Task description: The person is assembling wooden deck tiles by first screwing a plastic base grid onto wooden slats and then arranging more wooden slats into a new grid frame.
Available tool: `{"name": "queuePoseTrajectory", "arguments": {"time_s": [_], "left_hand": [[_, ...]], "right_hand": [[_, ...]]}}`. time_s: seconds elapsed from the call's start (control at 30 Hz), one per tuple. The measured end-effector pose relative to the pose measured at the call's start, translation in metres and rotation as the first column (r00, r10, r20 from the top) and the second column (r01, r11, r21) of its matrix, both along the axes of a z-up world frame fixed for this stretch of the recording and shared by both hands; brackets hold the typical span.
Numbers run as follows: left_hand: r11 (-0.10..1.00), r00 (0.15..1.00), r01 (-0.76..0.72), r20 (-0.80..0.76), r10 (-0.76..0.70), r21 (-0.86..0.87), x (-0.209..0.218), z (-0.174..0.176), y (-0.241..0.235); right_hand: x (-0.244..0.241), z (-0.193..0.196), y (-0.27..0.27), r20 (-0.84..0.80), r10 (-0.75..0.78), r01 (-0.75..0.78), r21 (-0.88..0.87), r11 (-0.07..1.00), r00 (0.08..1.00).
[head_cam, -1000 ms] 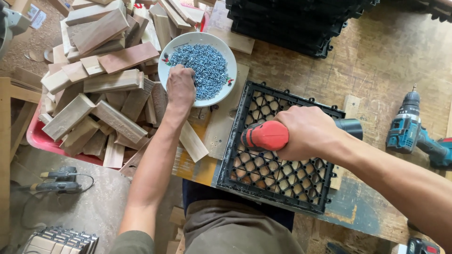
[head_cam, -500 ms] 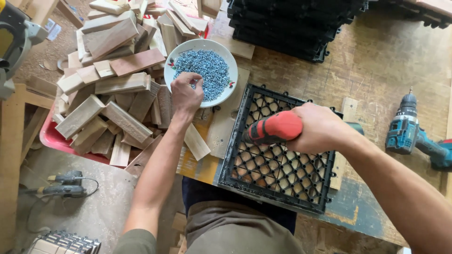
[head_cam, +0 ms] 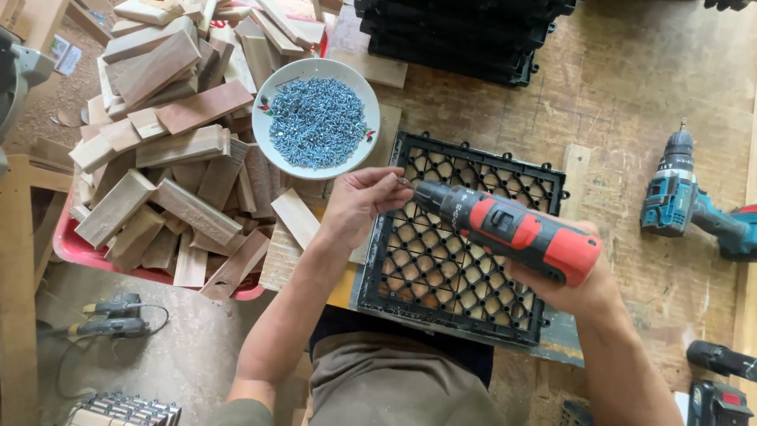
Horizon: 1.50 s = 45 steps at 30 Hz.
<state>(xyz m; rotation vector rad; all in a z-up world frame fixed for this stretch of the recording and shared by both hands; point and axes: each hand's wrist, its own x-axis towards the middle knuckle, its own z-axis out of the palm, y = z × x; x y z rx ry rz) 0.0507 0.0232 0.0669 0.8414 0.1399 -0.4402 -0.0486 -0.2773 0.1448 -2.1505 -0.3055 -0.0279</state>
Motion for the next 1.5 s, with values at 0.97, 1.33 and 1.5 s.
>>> {"name": "queuePoseTrajectory", "arguments": {"time_s": [0.97, 1.33, 1.5], "left_hand": [[0.962, 0.925, -0.198, -0.36, 0.12, -0.188, -0.023, -0.054, -0.05], [0.933, 0.874, -0.31, -0.441, 0.205, -0.18, -0.032, -0.042, -0.059], [0.991, 0.923, -0.121, -0.375, 0.092, -0.056, -0.037, -0.016, -0.05]], "right_hand": [[-0.02, -0.018, 0.011, 0.166, -0.021, 0.005, 0.094, 0.996, 0.986], [-0.026, -0.007, 0.026, 0.137, -0.094, 0.084, 0.078, 0.993, 0.986], [-0.027, -0.03, -0.004, 0.105, -0.023, 0.016, 0.073, 0.997, 0.994]]}}
